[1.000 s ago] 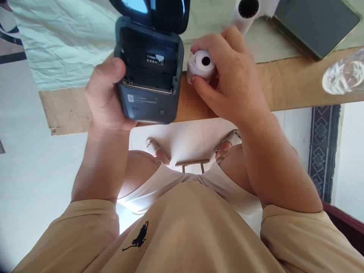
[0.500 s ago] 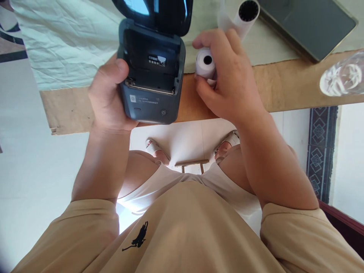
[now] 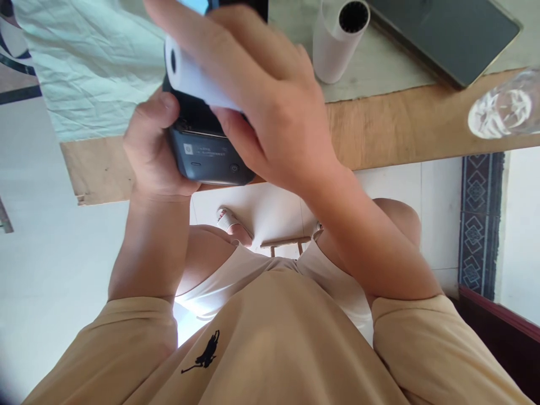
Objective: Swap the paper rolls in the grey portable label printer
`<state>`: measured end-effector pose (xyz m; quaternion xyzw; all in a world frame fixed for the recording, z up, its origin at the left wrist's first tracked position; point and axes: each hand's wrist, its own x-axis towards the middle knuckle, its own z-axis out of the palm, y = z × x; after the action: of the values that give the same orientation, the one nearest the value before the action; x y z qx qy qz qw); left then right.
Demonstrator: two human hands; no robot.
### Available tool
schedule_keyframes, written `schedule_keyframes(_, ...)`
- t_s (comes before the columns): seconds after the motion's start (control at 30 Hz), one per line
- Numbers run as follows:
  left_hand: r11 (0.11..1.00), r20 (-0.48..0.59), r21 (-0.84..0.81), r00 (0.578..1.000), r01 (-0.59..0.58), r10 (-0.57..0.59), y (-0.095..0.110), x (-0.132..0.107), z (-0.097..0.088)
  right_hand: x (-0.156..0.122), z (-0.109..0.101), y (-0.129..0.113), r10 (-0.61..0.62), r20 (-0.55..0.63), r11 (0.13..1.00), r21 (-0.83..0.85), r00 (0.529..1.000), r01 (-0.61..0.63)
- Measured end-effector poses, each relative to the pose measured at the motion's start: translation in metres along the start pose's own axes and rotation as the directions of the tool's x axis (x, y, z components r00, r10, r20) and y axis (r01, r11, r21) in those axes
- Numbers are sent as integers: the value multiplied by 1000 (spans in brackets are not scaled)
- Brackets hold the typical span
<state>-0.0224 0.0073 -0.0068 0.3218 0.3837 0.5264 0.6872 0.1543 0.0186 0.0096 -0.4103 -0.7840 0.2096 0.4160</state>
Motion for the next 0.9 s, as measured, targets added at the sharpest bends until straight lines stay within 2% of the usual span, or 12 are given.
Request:
schedule_keyframes(0.03, 997, 13, 55, 999, -52, 52, -1, 3, -1, 1, 4, -4, -42, -6, 989, -144, 999, 41)
schedule_keyframes(0.1, 985, 7, 121, 993, -121, 121, -4, 8, -2, 2, 9, -9, -25, -9, 931, -365, 1000, 20)
schedule_keyframes(0.17, 987, -25, 117, 993, -110, 114, -7, 9, 2, 2, 9, -8, 46, -5, 902, -429, 999, -44)
schedule_keyframes(0.27, 994, -97, 83, 992, -78, 86, -7, 3, 14, 3, 5, -6, 24, 26, 903, -430, 999, -10)
schedule_keyframes(0.33, 992, -127, 80, 987, -93, 103, -5, -1, 16, 2, 5, -5, -39, -19, 911, -411, 999, 28)
schedule_keyframes(0.47, 978, 15, 175, 994, -110, 109, -1, 1, -2, -3, 13, -4, -196, -109, 915, -377, 975, 142)
schedule_keyframes(0.57, 965, 116, 183, 978, -190, 171, -1, 7, -16, -8, 18, 0, -268, -65, 913, -337, 961, 232)
schedule_keyframes(0.63, 966, 118, 148, 974, -211, 194, -2, 8, -17, -9, 19, 4, -279, -67, 930, -267, 958, 252)
schedule_keyframes(0.7, 967, 118, 128, 972, -219, 204, -2, 6, -14, -9, 17, 8, -234, -128, 958, -198, 964, 206)
schedule_keyframes(0.8, 960, 189, 180, 965, -216, 182, 2, 1, -9, -9, 10, 15, -93, -222, 990, -123, 971, 67)
schedule_keyframes(0.9, 950, 244, 218, 955, -224, 169, 5, -3, -10, -9, 0, 17, 95, -175, 996, 20, 980, -92)
